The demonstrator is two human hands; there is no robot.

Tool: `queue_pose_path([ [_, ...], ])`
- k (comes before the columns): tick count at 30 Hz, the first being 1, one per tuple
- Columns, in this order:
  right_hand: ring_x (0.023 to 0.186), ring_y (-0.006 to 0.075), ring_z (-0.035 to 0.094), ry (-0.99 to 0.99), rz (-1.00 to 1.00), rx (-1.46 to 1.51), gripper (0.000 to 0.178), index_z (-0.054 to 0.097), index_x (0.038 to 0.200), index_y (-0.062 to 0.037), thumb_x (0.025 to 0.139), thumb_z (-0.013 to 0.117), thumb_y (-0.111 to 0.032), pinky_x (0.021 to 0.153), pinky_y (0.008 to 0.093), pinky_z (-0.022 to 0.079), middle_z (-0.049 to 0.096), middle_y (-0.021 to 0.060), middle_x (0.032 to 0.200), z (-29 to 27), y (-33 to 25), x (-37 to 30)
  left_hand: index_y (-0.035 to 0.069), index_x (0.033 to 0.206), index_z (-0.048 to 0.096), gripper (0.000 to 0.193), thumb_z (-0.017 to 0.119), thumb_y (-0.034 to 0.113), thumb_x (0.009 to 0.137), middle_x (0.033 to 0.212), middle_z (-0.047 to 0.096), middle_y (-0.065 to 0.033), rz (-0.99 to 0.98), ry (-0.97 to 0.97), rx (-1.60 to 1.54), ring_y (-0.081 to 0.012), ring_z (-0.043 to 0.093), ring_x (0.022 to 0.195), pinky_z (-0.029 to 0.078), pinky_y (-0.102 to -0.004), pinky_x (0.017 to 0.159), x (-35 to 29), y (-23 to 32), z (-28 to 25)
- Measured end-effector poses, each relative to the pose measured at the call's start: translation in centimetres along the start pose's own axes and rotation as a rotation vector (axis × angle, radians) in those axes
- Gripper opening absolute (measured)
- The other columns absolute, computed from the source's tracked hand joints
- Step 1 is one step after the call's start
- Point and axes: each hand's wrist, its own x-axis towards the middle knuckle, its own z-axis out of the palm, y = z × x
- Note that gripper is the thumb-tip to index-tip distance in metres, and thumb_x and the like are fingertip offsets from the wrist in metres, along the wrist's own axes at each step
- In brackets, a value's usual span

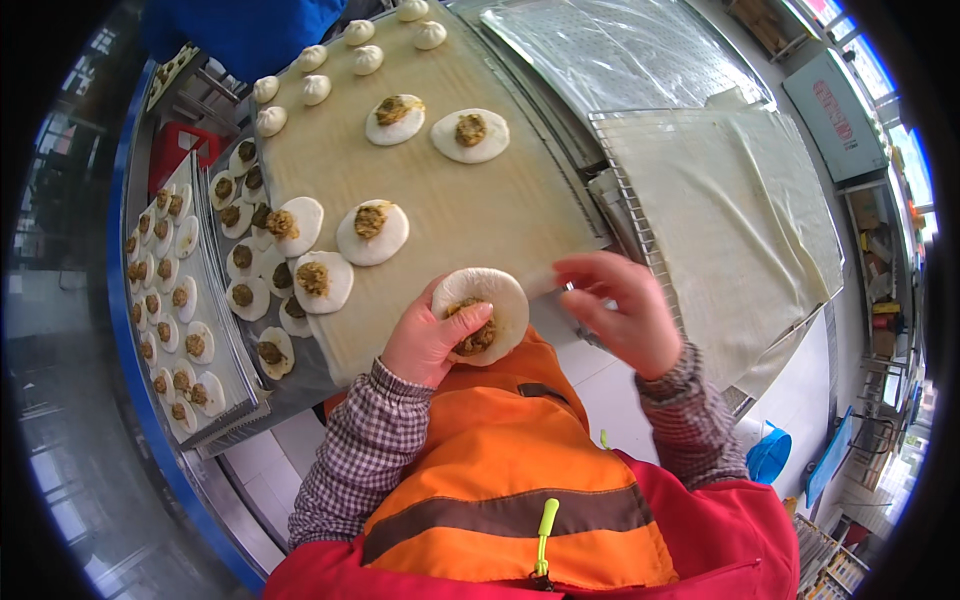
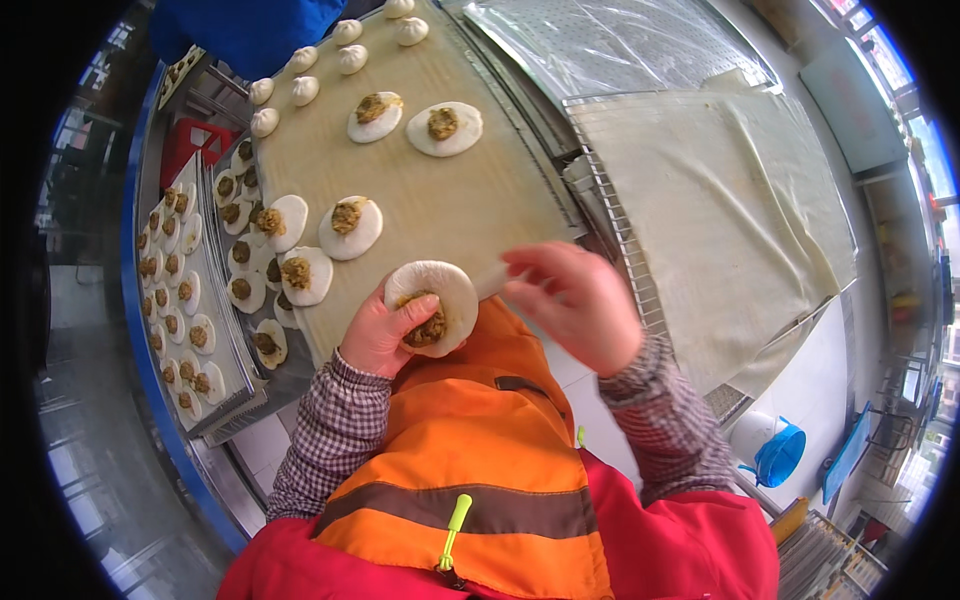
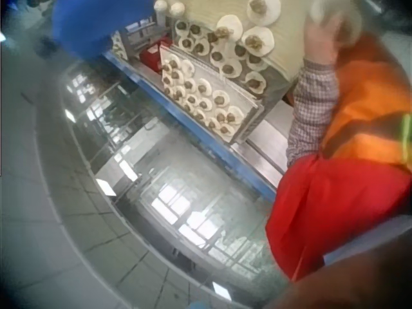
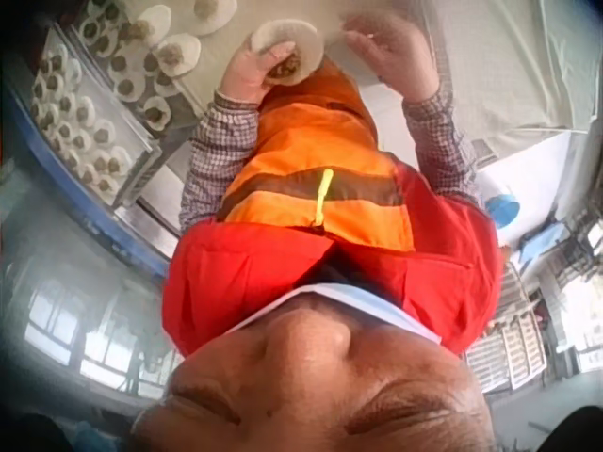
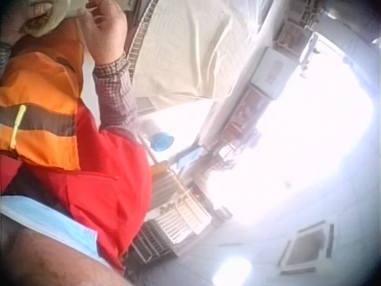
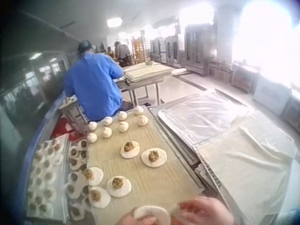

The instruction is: The person repeatedly picks up flattened dough circles with filling from a conveyor belt, folds and pleats them into buns by hand, and places the finished buns onto a tray. The process is continuous and repetitive throughout the clip.

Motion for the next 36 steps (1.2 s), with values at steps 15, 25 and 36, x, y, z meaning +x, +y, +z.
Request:
queue_pose_path([
  [15, 0.062, 0.0163, 0.058, -0.154, -0.029, 0.029, 0.016, 0.061, 0.093, 0.0007, 0.078, 0.067, 0.001, 0.057, 0.0281, 0.048, 0.062, 0.0084, 0.075, 18.2, -4.2, 8.9, 0.003, 0.115, 0.06, 0.028, 0.065, 0.013, 0.089, 0.098, 0.063, -0.0005, 0.053, 0.067, 0.513, -0.0075, 0.058, 0.089, 0.049, -0.0237, 0.08, -4.3, 6.4, -13.4],
  [25, 0.067, 0.0348, 0.06, -0.163, -0.119, -0.051, 0.012, 0.058, 0.083, -0.0006, 0.077, 0.067, -0.006, 0.058, 0.0397, 0.049, 0.06, 0.0147, 0.074, 20.1, -3.8, 7.9, 0.001, 0.107, 0.061, 0.024, 0.063, 0.014, 0.087, 0.091, 0.066, -0.0042, -0.167, -0.179, 0.668, -0.0104, 0.061, 0.083, 0.051, -0.0269, 0.076, -4.2, 8.2, -15.4],
  [36, 0.067, 0.0351, 0.059, -0.199, -0.222, -0.025, 0.014, 0.056, 0.087, -0.0011, 0.077, 0.066, -0.005, 0.059, 0.0416, 0.048, 0.059, 0.0143, 0.074, 19.4, -4.4, 10.2, 0.002, 0.122, 0.055, 0.035, 0.061, 0.017, 0.091, 0.11, 0.061, -0.003, -0.237, -0.076, 0.027, -0.009, 0.056, 0.102, 0.045, -0.0254, 0.091, -4.4, 8.6, -16.6],
])
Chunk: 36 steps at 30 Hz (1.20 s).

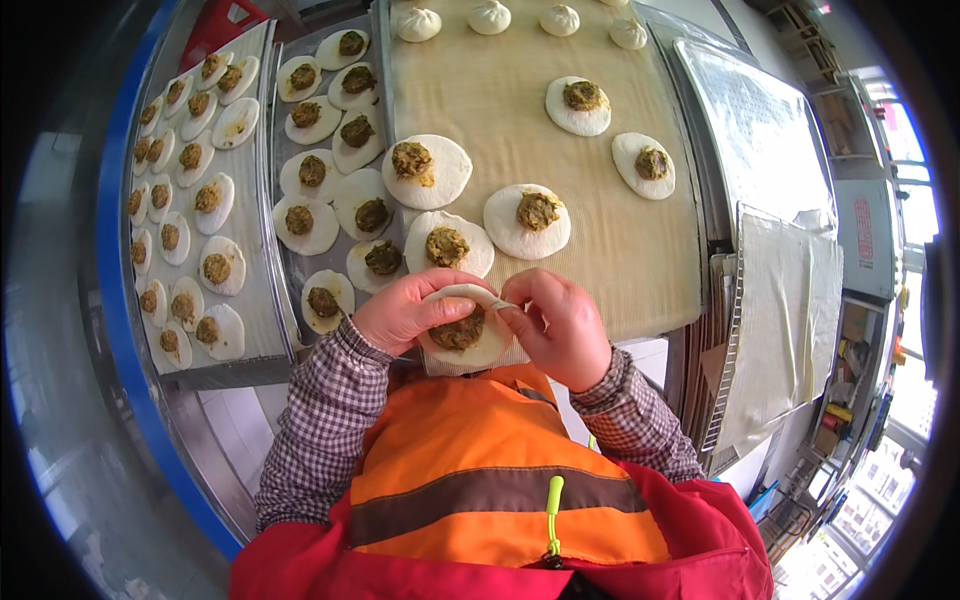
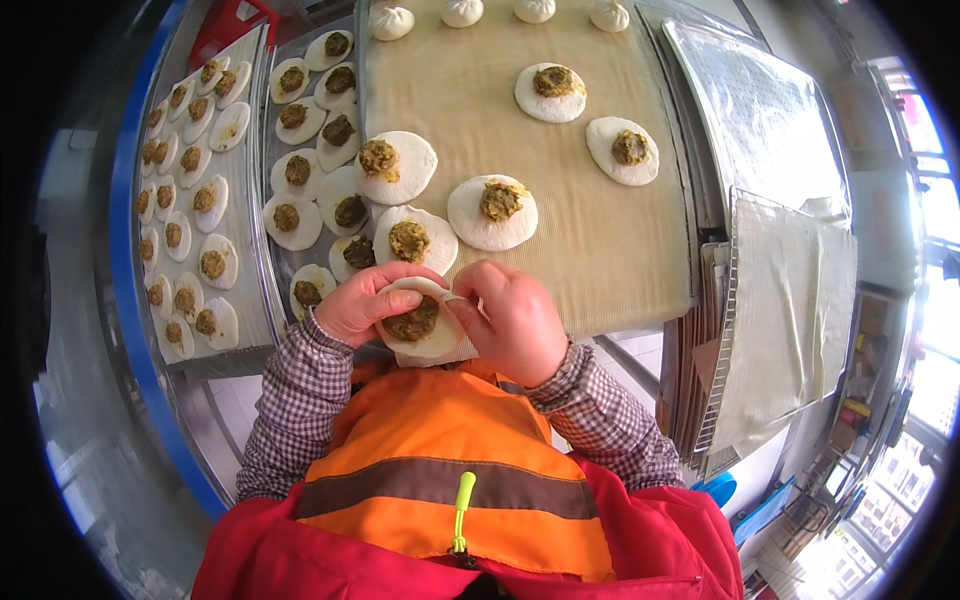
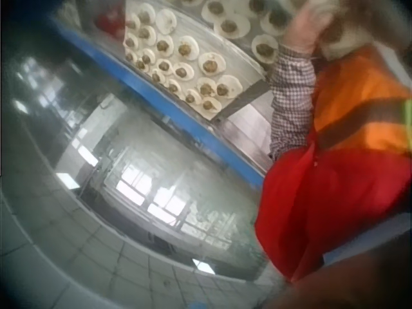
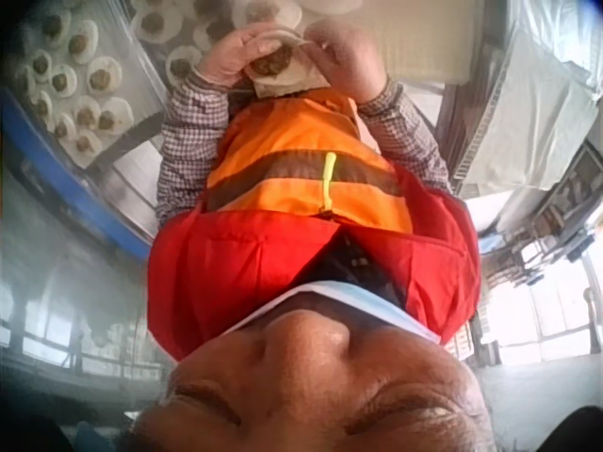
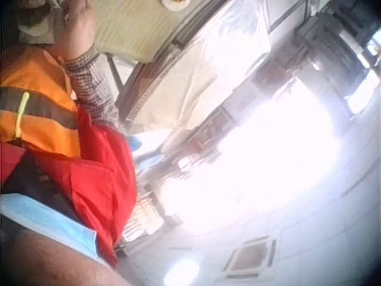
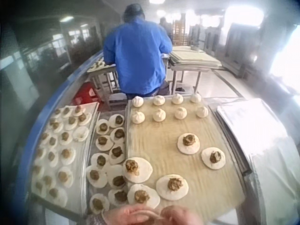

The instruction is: The person repeatedly picks up flattened dough circles with filling from a conveyor belt, folds and pleats them into buns by hand, and places the finished buns onto a tray. The process is continuous and repetitive throughout the clip.

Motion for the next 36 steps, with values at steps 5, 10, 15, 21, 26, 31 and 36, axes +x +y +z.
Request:
queue_pose_path([
  [5, 0.068, 0.0346, 0.06, -0.145, 0.048, -0.028, 0.02, 0.059, 0.095, 0.0004, 0.078, 0.067, -0.006, 0.061, 0.0403, 0.049, 0.061, 0.0148, 0.076, -0.6, -0.5, 0.4, 0.002, 0.117, 0.059, 0.028, 0.058, 0.016, 0.093, 0.103, 0.065, -0.0029, 0.128, 0.116, 0.552, -0.0083, 0.058, 0.097, 0.046, -0.0249, 0.087, -0.2, -0.6, 0.9],
  [10, 0.069, 0.0338, 0.061, -0.168, 0.028, 0.031, 0.017, 0.06, 0.093, 0.0005, 0.079, 0.066, -0.007, 0.06, 0.0383, 0.049, 0.062, 0.0152, 0.076, -0.5, -0.8, -0.5, 0.001, 0.119, 0.058, 0.031, 0.059, 0.018, 0.092, 0.104, 0.066, -0.0049, 0.037, 0.088, 0.792, -0.0091, 0.058, 0.097, 0.047, -0.0252, 0.087, -1.1, 0.1, 2.0],
  [15, 0.064, 0.0242, 0.063, -0.186, -0.029, -0.008, 0.016, 0.057, 0.095, 0.0011, 0.082, 0.066, -0.003, 0.058, 0.0325, 0.049, 0.061, 0.0125, 0.074, -0.1, -1.3, -1.8, 0.002, 0.122, 0.056, 0.037, 0.062, 0.02, 0.09, 0.108, 0.064, -0.0073, 0.136, -0.007, 0.604, -0.0116, 0.059, 0.101, 0.047, -0.0269, 0.089, -2.1, -0.5, 1.8],
  [21, 0.063, 0.0142, 0.063, -0.125, 0.344, 0.603, 0.012, 0.056, 0.093, 0.0027, 0.086, 0.063, -0.003, 0.057, 0.0274, 0.05, 0.062, 0.0095, 0.074, 2.8, -1.6, -3.3, 0.002, 0.119, 0.056, 0.031, 0.06, 0.016, 0.091, 0.106, 0.063, -0.0049, 0.251, 0.231, 0.087, -0.0123, 0.059, 0.097, 0.048, -0.0276, 0.088, -4.6, -4.6, 1.7],
  [26, 0.066, 0.01, 0.063, -0.087, -0.211, -0.146, 0.015, 0.056, 0.097, 0.0038, 0.086, 0.064, -0.003, 0.059, 0.0239, 0.051, 0.062, 0.0056, 0.077, 4.5, -1.6, -3.8, 0.004, 0.119, 0.057, 0.03, 0.062, 0.013, 0.091, 0.103, 0.064, -0.0036, 0.243, 0.432, 0.613, -0.0102, 0.059, 0.094, 0.049, -0.0254, 0.083, -6.3, -5.2, 1.9],
  [31, 0.066, 0.0087, 0.061, -0.124, 0.193, 0.42, 0.01, 0.058, 0.095, 0.0039, 0.087, 0.062, 0.0, 0.06, 0.0218, 0.051, 0.063, 0.0049, 0.079, 6.0, -2.6, -4.7, 0.003, 0.12, 0.056, 0.032, 0.063, 0.013, 0.09, 0.105, 0.064, -0.0046, 0.22, 0.308, 0.659, -0.0106, 0.06, 0.096, 0.049, -0.025, 0.085, -7.7, -5.3, 1.3],
  [36, 0.064, 0.0085, 0.061, -0.178, 0.052, 0.078, 0.011, 0.058, 0.097, 0.003, 0.087, 0.062, -0.001, 0.058, 0.0203, 0.049, 0.064, 0.004, 0.077, 8.8, -3.3, -5.6, 0.003, 0.116, 0.059, 0.03, 0.065, 0.016, 0.089, 0.098, 0.065, -0.0046, 0.367, 0.306, 0.226, -0.0097, 0.061, 0.089, 0.05, -0.0239, 0.08, -10.3, -7.3, -1.2],
])
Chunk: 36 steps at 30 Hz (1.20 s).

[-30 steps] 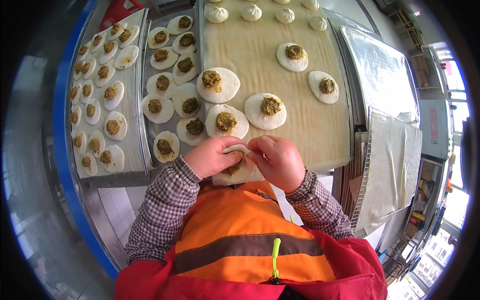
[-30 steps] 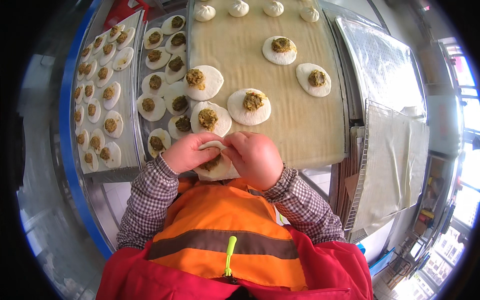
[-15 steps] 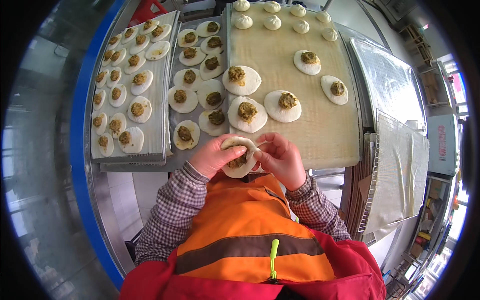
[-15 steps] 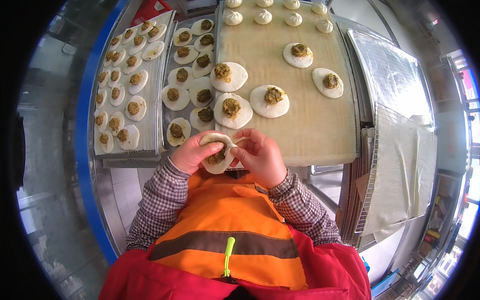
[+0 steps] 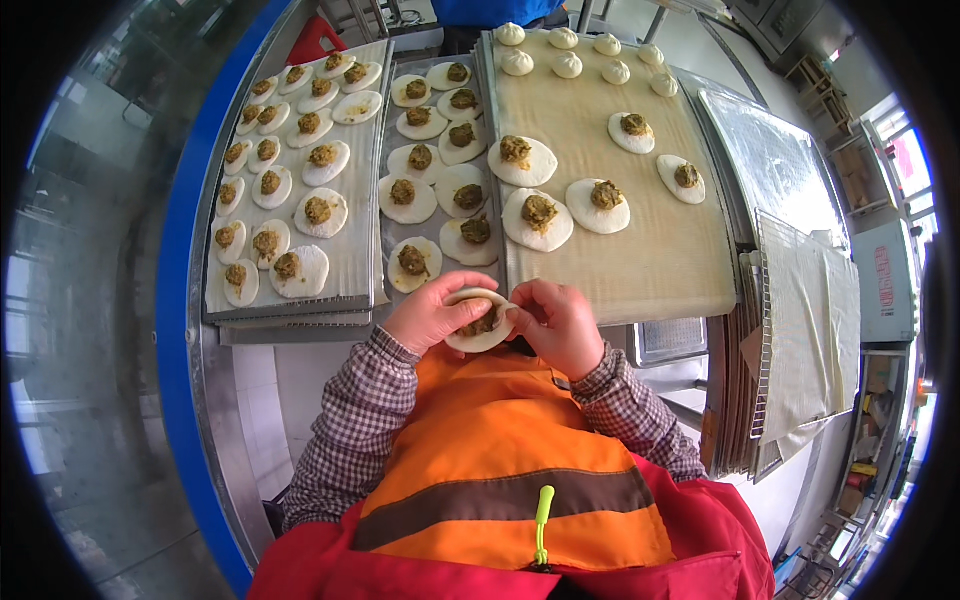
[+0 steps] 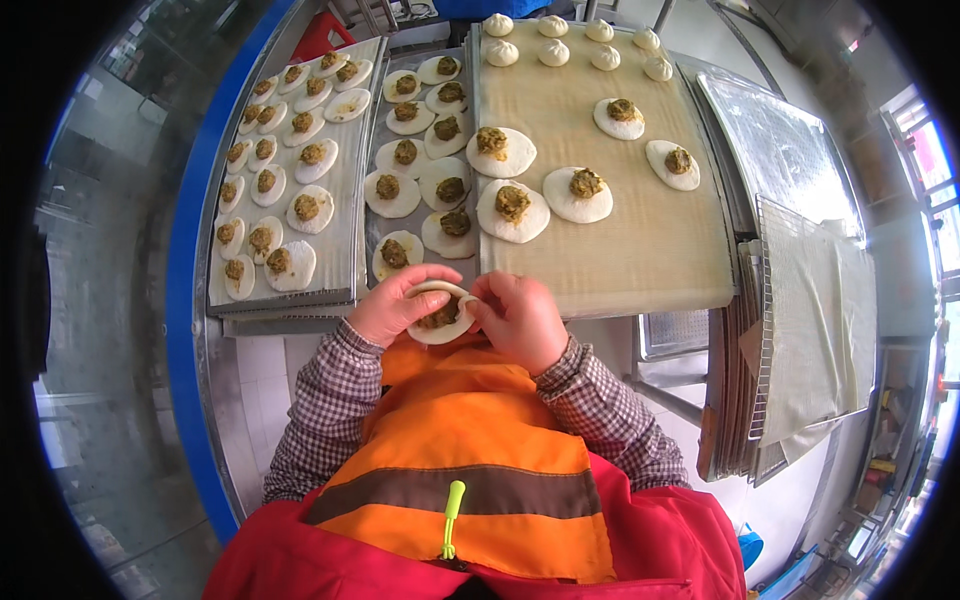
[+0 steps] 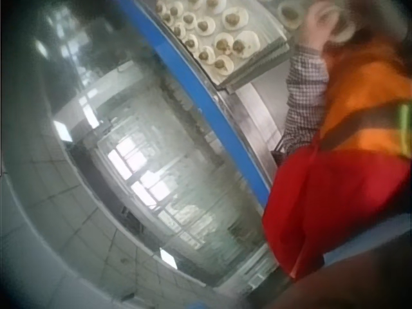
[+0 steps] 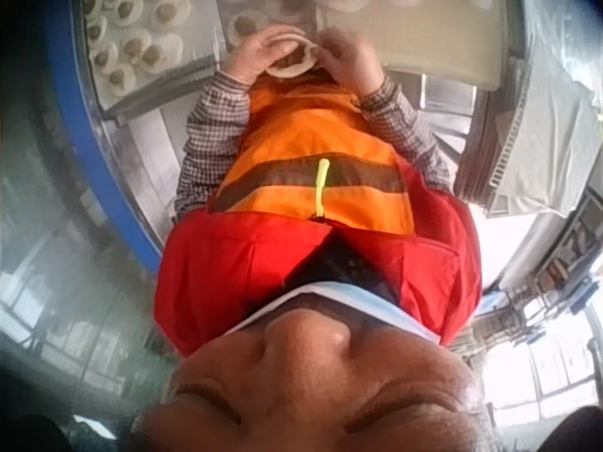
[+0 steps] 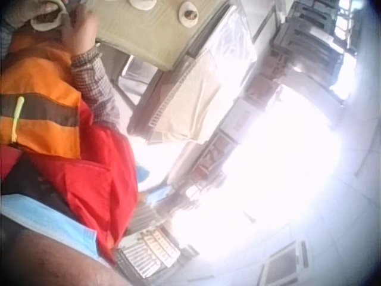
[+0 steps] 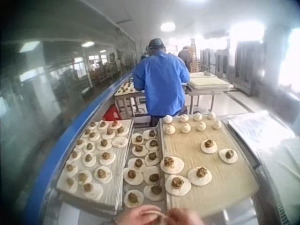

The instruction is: The person repeatedly picks up flattened dough circles with filling from a conveyor belt, folds and pleats them into buns by hand, and places the finished buns onto a tray. The process is continuous and repetitive throughout the clip.

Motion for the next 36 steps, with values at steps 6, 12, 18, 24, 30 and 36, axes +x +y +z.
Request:
queue_pose_path([
  [6, 0.067, 0.0101, 0.064, -0.014, 0.24, 0.547, 0.011, 0.059, 0.091, 0.0017, 0.084, 0.066, -0.003, 0.055, 0.0246, 0.049, 0.064, 0.0059, 0.074, 3.1, -0.4, -0.1, 0.002, 0.112, 0.061, 0.027, 0.064, 0.014, 0.089, 0.096, 0.066, -0.0032, 0.124, 0.083, 0.338, -0.0082, 0.06, 0.09, 0.049, -0.024, 0.08, -1.9, -2.7, -1.3],
  [12, 0.068, 0.0274, 0.062, 0.073, -0.129, -0.183, 0.013, 0.06, 0.09, -0.001, 0.079, 0.066, -0.005, 0.059, 0.0345, 0.05, 0.062, 0.0128, 0.079, 4.5, -1.1, 1.0, 0.003, 0.11, 0.063, 0.033, 0.068, 0.018, 0.081, 0.095, 0.07, -0.0111, 0.058, 0.011, 0.493, -0.0206, 0.067, 0.09, 0.05, -0.0296, 0.081, -1.8, -1.8, -3.3],
  [18, 0.066, 0.0261, 0.064, 0.002, -0.101, -0.147, 0.016, 0.059, 0.092, -0.0003, 0.079, 0.067, -0.005, 0.059, 0.0338, 0.05, 0.062, 0.0142, 0.076, 5.7, 0.4, 2.8, 0.003, 0.11, 0.063, 0.03, 0.067, 0.018, 0.084, 0.097, 0.068, -0.0091, 0.181, -0.033, 0.428, -0.0163, 0.065, 0.091, 0.05, -0.0283, 0.082, -1.1, -2.4, -5.4],
  [24, 0.063, 0.0153, 0.064, -0.014, 0.242, 0.298, 0.012, 0.059, 0.092, 0.0006, 0.085, 0.065, -0.007, 0.056, 0.0288, 0.05, 0.063, 0.0107, 0.076, 6.4, 0.2, 3.2, -0.001, 0.112, 0.061, 0.032, 0.066, 0.019, 0.088, 0.099, 0.068, -0.0096, 0.181, 0.148, 0.188, -0.013, 0.064, 0.089, 0.051, -0.0255, 0.08, -1.2, -4.1, -5.8],
  [30, 0.065, 0.0317, 0.06, 0.06, -0.362, -0.386, 0.019, 0.06, 0.093, -0.0011, 0.078, 0.067, -0.009, 0.058, 0.0379, 0.049, 0.061, 0.0137, 0.075, 6.9, -1.5, 2.6, 0.003, 0.107, 0.065, 0.031, 0.069, 0.014, 0.079, 0.091, 0.069, -0.0128, 0.118, 0.101, 0.517, -0.0224, 0.067, 0.086, 0.051, -0.0307, 0.079, -2.0, -3.4, -5.8],
  [36, 0.061, 0.0242, 0.062, 0.03, -0.095, -0.186, 0.014, 0.058, 0.09, 0.0008, 0.081, 0.066, -0.005, 0.055, 0.0333, 0.049, 0.061, 0.0119, 0.072, 7.1, -1.5, 2.6, 0.004, 0.111, 0.063, 0.026, 0.063, 0.007, 0.085, 0.098, 0.066, -0.0041, 0.274, 0.063, 0.64, -0.0115, 0.063, 0.092, 0.051, -0.0269, 0.081, -2.2, -3.0, -5.9],
])
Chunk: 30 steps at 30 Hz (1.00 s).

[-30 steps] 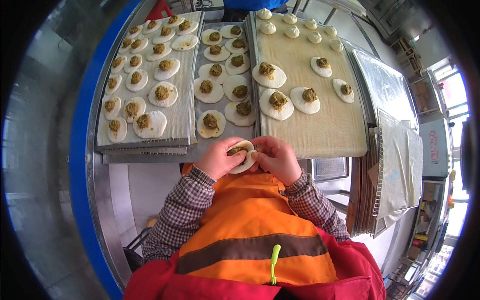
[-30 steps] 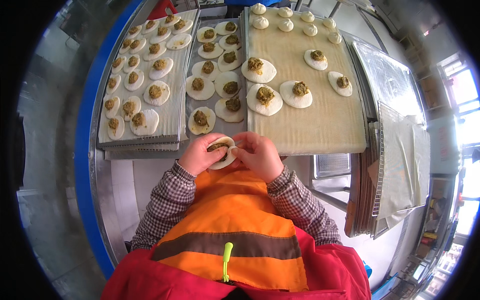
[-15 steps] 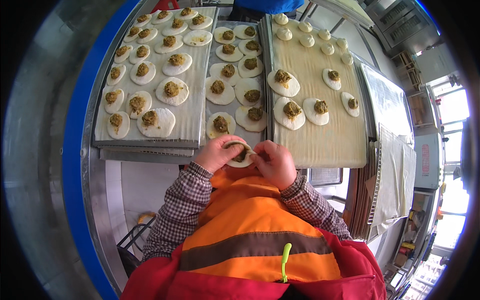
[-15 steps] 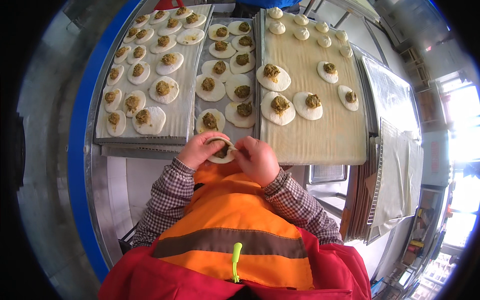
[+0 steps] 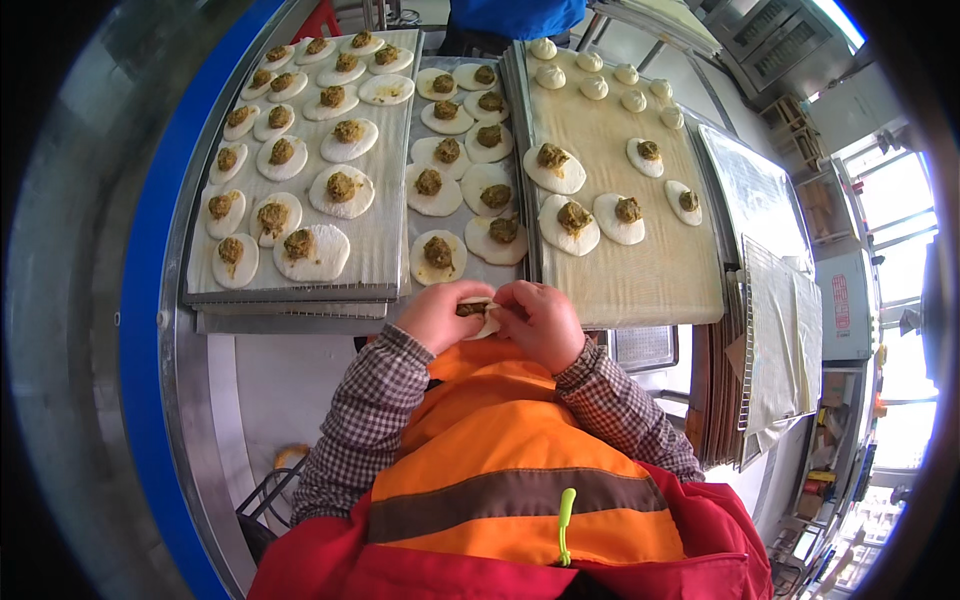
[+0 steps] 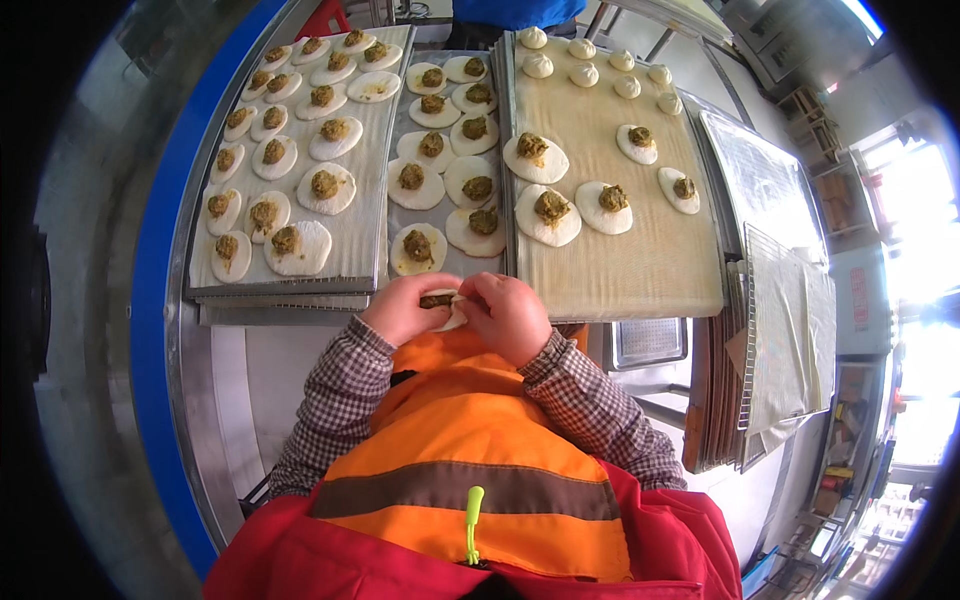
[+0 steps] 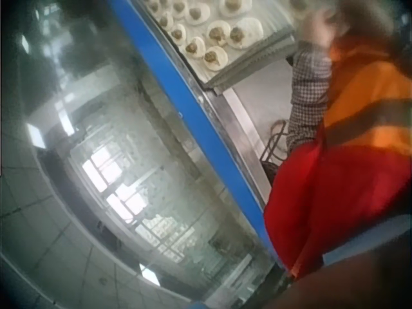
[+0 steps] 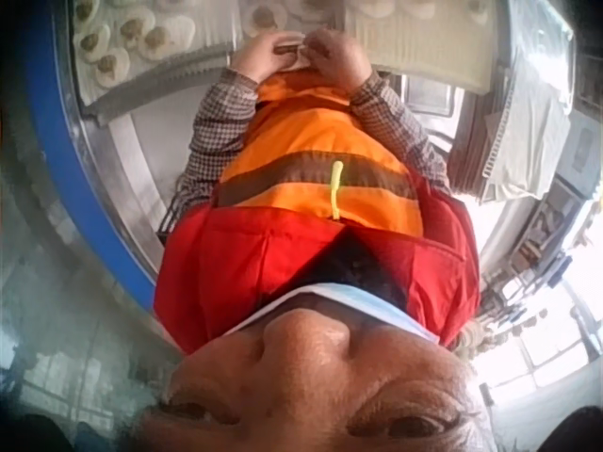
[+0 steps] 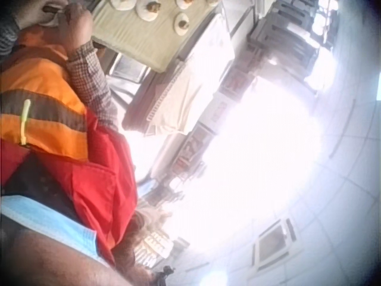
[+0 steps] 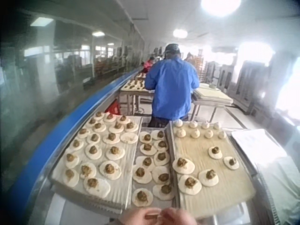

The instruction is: The person repeatedly picks up flattened dough circles with filling from a conveyor belt, folds and pleats them into buns by hand, and places the finished buns onto a tray. The process is continuous and repetitive throughout the clip.

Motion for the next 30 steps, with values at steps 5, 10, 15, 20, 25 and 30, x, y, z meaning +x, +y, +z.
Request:
queue_pose_path([
  [5, 0.06, 0.0135, 0.064, 0.016, 0.204, 0.394, 0.009, 0.057, 0.092, 0.0035, 0.087, 0.061, -0.002, 0.05, 0.0253, 0.049, 0.062, 0.0064, 0.073, 0.2, 0.5, 1.1, 0.006, 0.116, 0.058, 0.027, 0.061, 0.016, 0.091, 0.103, 0.063, -0.0029, -0.218, 0.119, -0.717, -0.0103, 0.061, 0.092, 0.051, -0.0234, 0.077, 0.7, -0.9, 0.2],
  [10, 0.058, 0.0133, 0.063, -0.046, 0.273, 0.544, 0.011, 0.058, 0.094, 0.0034, 0.086, 0.062, -0.002, 0.05, 0.0263, 0.048, 0.063, 0.0056, 0.075, -0.2, 0.5, 3.1, 0.005, 0.111, 0.061, 0.023, 0.062, 0.011, 0.088, 0.096, 0.066, -0.0055, -0.129, 0.267, -0.413, -0.0093, 0.063, 0.078, 0.052, -0.0227, 0.063, 1.5, -0.3, 0.5],
  [15, 0.058, 0.0202, 0.064, 0.048, -0.126, 0.02, 0.013, 0.061, 0.092, 0.0023, 0.081, 0.065, -0.003, 0.053, 0.0299, 0.049, 0.063, 0.0124, 0.074, -0.7, 0.7, 4.3, 0.004, 0.118, 0.058, 0.028, 0.058, 0.006, 0.09, 0.102, 0.063, -0.0024, -0.356, 0.042, -0.458, -0.0106, 0.062, 0.087, 0.055, -0.024, 0.07, 2.5, 0.3, -1.7],
  [20, 0.059, 0.0218, 0.064, -0.01, 0.144, 0.339, 0.012, 0.06, 0.09, 0.0023, 0.081, 0.065, -0.003, 0.053, 0.0302, 0.05, 0.063, 0.0138, 0.071, -0.9, 1.7, 5.5, 0.005, 0.119, 0.057, 0.027, 0.057, 0.011, 0.092, 0.102, 0.062, -0.003, -0.025, 0.056, -0.337, -0.0115, 0.062, 0.088, 0.056, -0.0266, 0.066, 4.3, -0.1, -1.9],
  [25, 0.061, 0.0192, 0.066, 0.021, 0.075, 0.218, 0.011, 0.06, 0.092, 0.0034, 0.082, 0.064, -0.001, 0.054, 0.0278, 0.05, 0.063, 0.0128, 0.07, -1.3, 1.8, 6.4, 0.007, 0.116, 0.059, 0.026, 0.058, 0.022, 0.094, 0.098, 0.063, -0.0011, -0.327, 0.104, -0.761, -0.0103, 0.063, 0.085, 0.054, -0.023, 0.058, 5.0, -0.4, -1.7],
  [30, 0.063, 0.0258, 0.065, -0.021, 0.355, 0.619, 0.007, 0.061, 0.088, 0.0003, 0.081, 0.063, 0.0, 0.055, 0.0314, 0.049, 0.062, 0.015, 0.074, -2.1, 1.7, 8.2, 0.006, 0.112, 0.059, 0.023, 0.059, 0.016, 0.092, 0.097, 0.065, -0.0083, -0.178, 0.158, -0.358, -0.0169, 0.065, 0.081, 0.053, -0.0291, 0.063, 6.2, 0.1, -2.1],
])
